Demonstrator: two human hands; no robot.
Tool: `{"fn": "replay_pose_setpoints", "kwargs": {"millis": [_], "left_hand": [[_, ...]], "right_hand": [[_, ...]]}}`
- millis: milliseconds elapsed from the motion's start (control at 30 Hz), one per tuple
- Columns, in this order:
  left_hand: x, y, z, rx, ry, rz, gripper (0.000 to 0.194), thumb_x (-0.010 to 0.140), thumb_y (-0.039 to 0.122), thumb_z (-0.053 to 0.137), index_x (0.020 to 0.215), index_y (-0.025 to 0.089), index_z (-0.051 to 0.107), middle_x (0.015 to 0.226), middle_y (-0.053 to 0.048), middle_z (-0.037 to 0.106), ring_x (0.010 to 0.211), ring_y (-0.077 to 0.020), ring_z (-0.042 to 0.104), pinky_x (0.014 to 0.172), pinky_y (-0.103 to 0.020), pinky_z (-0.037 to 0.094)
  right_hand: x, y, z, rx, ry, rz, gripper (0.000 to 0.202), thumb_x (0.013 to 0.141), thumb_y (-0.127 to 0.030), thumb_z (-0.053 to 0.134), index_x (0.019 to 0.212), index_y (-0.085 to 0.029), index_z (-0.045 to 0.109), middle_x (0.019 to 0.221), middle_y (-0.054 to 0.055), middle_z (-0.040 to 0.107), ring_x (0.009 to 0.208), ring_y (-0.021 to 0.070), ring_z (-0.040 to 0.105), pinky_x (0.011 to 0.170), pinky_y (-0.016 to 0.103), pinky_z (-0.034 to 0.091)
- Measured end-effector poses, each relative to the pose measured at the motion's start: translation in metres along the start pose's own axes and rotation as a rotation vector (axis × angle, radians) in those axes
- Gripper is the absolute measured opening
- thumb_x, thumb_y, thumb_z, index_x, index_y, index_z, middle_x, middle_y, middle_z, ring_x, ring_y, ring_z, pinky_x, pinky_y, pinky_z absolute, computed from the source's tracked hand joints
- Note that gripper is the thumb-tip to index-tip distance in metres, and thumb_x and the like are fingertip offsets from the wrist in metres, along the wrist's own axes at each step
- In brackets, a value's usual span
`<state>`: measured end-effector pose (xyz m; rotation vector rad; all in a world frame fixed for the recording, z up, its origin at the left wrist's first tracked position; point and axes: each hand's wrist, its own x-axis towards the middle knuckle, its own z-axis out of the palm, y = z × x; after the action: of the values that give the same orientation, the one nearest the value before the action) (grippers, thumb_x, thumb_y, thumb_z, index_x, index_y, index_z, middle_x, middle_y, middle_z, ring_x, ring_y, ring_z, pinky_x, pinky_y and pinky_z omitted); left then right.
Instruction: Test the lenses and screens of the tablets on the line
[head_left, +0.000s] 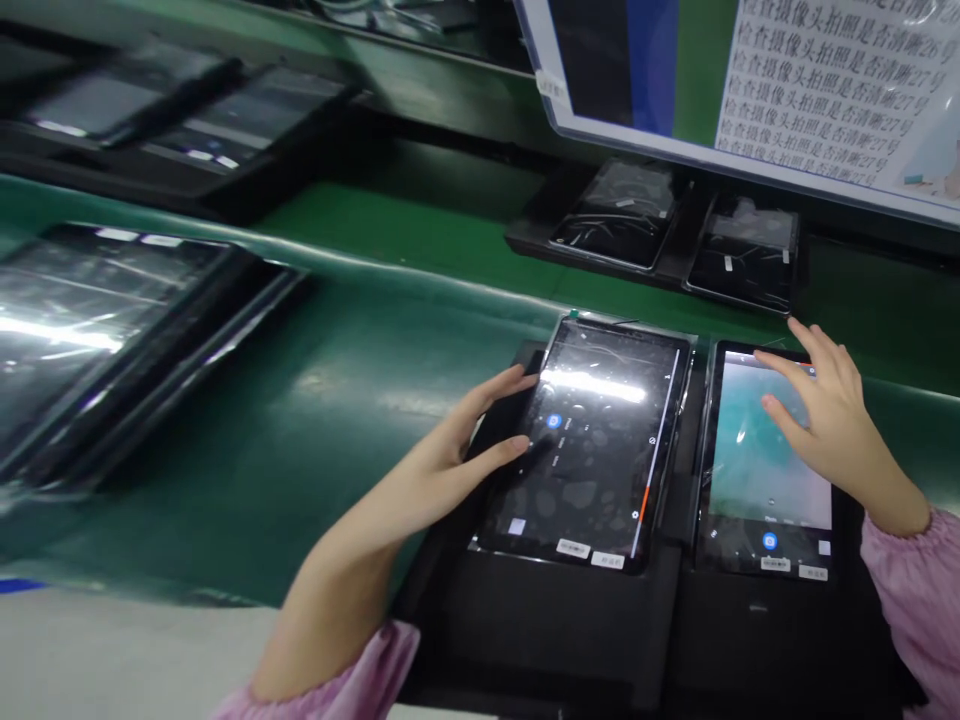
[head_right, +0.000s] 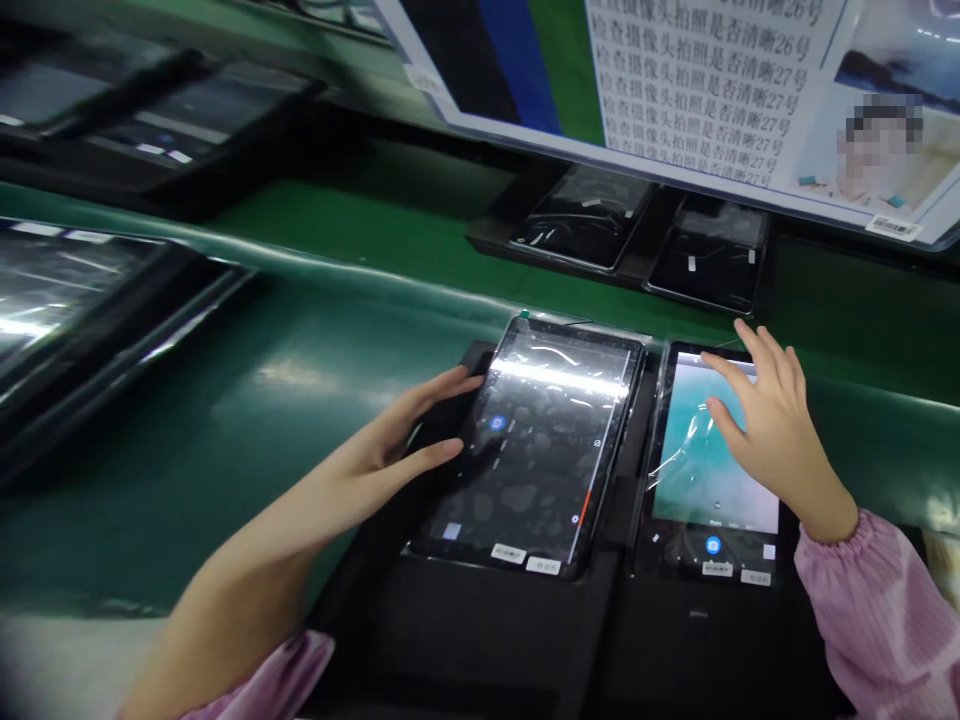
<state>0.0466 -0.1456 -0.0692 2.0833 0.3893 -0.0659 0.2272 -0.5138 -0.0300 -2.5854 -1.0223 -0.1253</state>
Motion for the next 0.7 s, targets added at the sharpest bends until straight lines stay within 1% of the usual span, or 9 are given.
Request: {"fn": "replay_pose_setpoints", "kwargs": {"millis": [67, 133, 267, 367, 467, 533, 567, 633, 700], "left_hand": [[0.000, 0.000, 0.001, -0.010, 0.007, 0.012, 0.080, 0.093, 0.058, 0.061, 0.160, 0.026, 0.032, 0.165, -0.012, 0.044, 0.158, -0.0317, 0.032, 0.134, -0.051, 0.022], [0.000, 0.000, 0.001, -0.021, 0.008, 0.003, 0.082, 0.091, 0.059, 0.063, 0.160, 0.027, 0.033, 0.165, -0.012, 0.044, 0.158, -0.0330, 0.032, 0.132, -0.054, 0.025], [0.000, -0.002, 0.001, -0.039, 0.007, -0.009, 0.085, 0.089, 0.061, 0.065, 0.160, 0.026, 0.034, 0.165, -0.011, 0.044, 0.158, -0.0341, 0.033, 0.131, -0.057, 0.027], [0.000, -0.003, 0.003, -0.026, 0.029, 0.027, 0.083, 0.089, 0.058, 0.066, 0.160, 0.025, 0.036, 0.163, -0.011, 0.047, 0.157, -0.0347, 0.034, 0.132, -0.057, 0.024], [-0.001, -0.002, 0.006, -0.019, 0.047, 0.074, 0.079, 0.092, 0.054, 0.065, 0.158, 0.022, 0.037, 0.160, -0.013, 0.050, 0.156, -0.0335, 0.037, 0.133, -0.055, 0.024], [-0.001, -0.002, 0.008, -0.025, 0.064, 0.104, 0.076, 0.093, 0.052, 0.065, 0.157, 0.022, 0.038, 0.158, -0.014, 0.053, 0.155, -0.0327, 0.040, 0.132, -0.054, 0.027], [-0.002, -0.001, 0.008, -0.026, 0.076, 0.117, 0.074, 0.094, 0.050, 0.065, 0.157, 0.021, 0.039, 0.157, -0.014, 0.054, 0.154, -0.0322, 0.041, 0.132, -0.054, 0.028], [-0.003, 0.000, 0.010, -0.014, 0.108, 0.134, 0.069, 0.096, 0.048, 0.063, 0.156, 0.021, 0.040, 0.155, -0.014, 0.056, 0.150, -0.0309, 0.045, 0.131, -0.054, 0.030], [-0.004, 0.001, 0.011, 0.008, 0.139, 0.150, 0.062, 0.099, 0.046, 0.061, 0.153, 0.021, 0.044, 0.150, -0.013, 0.060, 0.147, -0.0296, 0.050, 0.130, -0.053, 0.033]], "right_hand": [[-0.013, 0.000, -0.004, 0.031, -0.018, 0.007, 0.050, 0.104, -0.053, 0.051, 0.149, -0.031, 0.052, 0.173, 0.005, 0.020, 0.159, 0.0409, 0.016, 0.125, 0.073, 0.019], [-0.029, -0.004, -0.007, 0.051, -0.070, 0.004, 0.065, 0.098, -0.054, 0.061, 0.156, -0.032, 0.042, 0.174, 0.005, 0.015, 0.160, 0.0420, 0.014, 0.124, 0.075, 0.020], [-0.055, -0.027, -0.002, 0.050, -0.195, -0.036, 0.087, 0.088, -0.038, 0.074, 0.162, -0.032, 0.028, 0.175, 0.006, 0.011, 0.161, 0.0383, 0.008, 0.128, 0.072, 0.010], [-0.059, -0.046, 0.011, 0.080, -0.223, -0.072, 0.101, 0.083, -0.032, 0.080, 0.164, -0.032, 0.021, 0.175, 0.006, 0.010, 0.162, 0.0372, 0.006, 0.130, 0.070, 0.006], [-0.058, -0.054, 0.026, 0.104, -0.178, -0.107, 0.109, 0.079, -0.031, 0.083, 0.166, -0.031, 0.018, 0.175, 0.007, 0.010, 0.161, 0.0395, 0.009, 0.129, 0.071, 0.004], [-0.059, -0.052, 0.031, 0.119, -0.124, -0.128, 0.107, 0.081, -0.033, 0.081, 0.167, -0.031, 0.018, 0.175, 0.008, 0.012, 0.160, 0.0414, 0.012, 0.128, 0.072, 0.003], [-0.061, -0.049, 0.031, 0.132, -0.091, -0.130, 0.103, 0.085, -0.038, 0.078, 0.168, -0.031, 0.018, 0.175, 0.008, 0.014, 0.160, 0.0424, 0.015, 0.127, 0.073, 0.004], [-0.070, -0.037, 0.025, 0.154, -0.014, -0.102, 0.096, 0.093, -0.053, 0.070, 0.170, -0.032, 0.017, 0.174, 0.008, 0.017, 0.158, 0.0441, 0.019, 0.126, 0.075, 0.007], [-0.081, -0.019, 0.014, 0.161, 0.080, -0.030, 0.097, 0.093, -0.067, 0.067, 0.170, -0.032, 0.019, 0.173, 0.008, 0.022, 0.156, 0.0465, 0.022, 0.125, 0.076, 0.011]]}}
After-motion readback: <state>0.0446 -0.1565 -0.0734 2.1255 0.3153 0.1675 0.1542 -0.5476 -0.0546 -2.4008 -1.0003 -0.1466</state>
